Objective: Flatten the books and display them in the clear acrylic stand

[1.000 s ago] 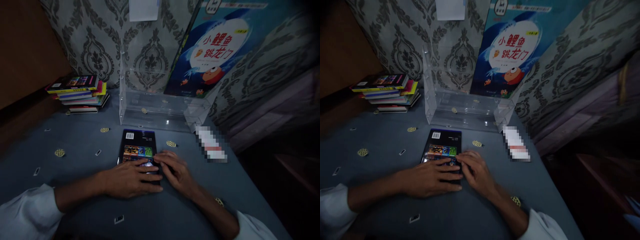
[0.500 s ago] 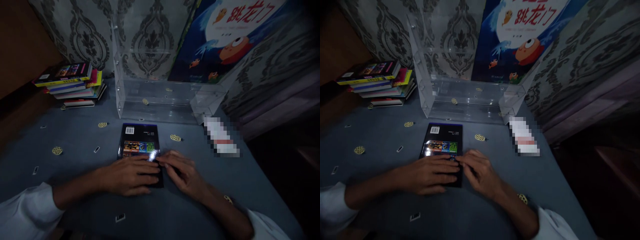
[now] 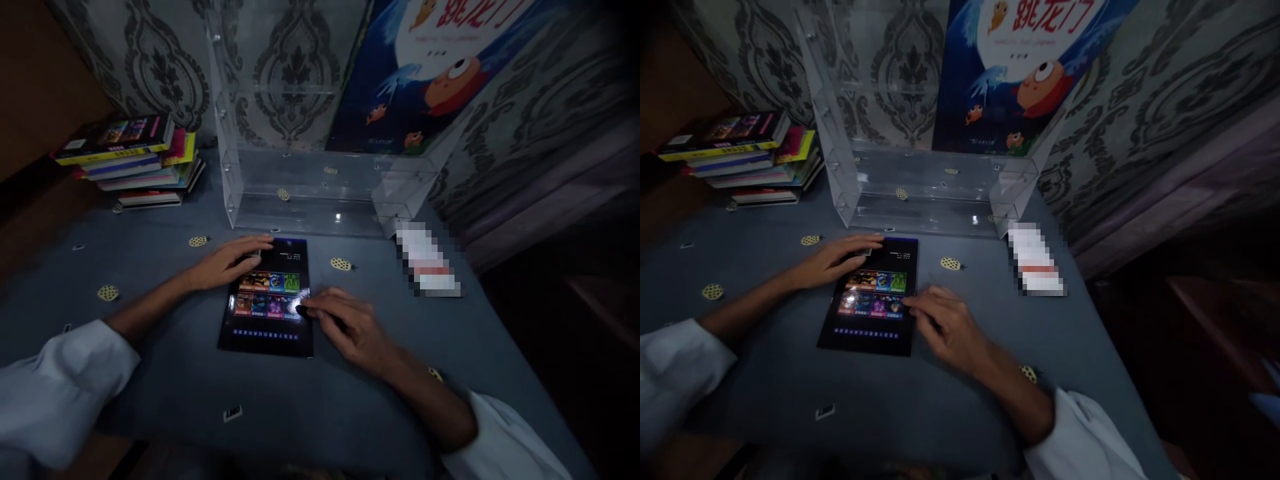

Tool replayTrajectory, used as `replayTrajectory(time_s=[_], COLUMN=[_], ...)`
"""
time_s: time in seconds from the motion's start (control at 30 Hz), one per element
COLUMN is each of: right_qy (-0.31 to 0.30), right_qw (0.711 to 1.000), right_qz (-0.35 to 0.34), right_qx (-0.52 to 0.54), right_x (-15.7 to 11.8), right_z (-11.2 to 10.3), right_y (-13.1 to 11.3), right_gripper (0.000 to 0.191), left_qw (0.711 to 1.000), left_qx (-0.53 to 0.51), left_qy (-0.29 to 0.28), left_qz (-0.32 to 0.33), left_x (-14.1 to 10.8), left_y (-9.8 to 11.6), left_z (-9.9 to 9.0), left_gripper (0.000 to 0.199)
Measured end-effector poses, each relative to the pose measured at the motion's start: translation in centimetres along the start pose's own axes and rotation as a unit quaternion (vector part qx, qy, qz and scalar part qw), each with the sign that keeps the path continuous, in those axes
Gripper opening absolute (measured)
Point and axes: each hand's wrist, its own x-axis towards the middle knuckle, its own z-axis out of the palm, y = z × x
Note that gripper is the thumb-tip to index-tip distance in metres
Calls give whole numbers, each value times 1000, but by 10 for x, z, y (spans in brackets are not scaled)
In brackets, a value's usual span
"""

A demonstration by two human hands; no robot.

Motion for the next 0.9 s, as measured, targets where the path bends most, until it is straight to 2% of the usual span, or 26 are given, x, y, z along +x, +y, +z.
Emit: replayTrajectory(time_s=[0.17,0.3,0.5,0.73,0.9], right_qy=[-1,-3,3,14,4], right_qw=[1000,1000,1000,1000,998], right_qz=[15,20,20,-8,-24], right_qx=[-1,4,1,-14,-64], right_x=[1,1,0,1,1], right_z=[0,1,3,7,8], right_y=[0,-1,1,3,2], right_gripper=[31,28,28,27,25], left_qw=[995,982,977,970,958], left_qx=[100,183,201,239,268], left_qy=[2,33,31,46,86], left_qz=[7,-32,-71,0,60], left_x=[-6,-17,-57,-115,-136], left_y=[-2,3,17,55,72], left_z=[12,22,25,35,49], left_gripper=[45,49,58,61,53])
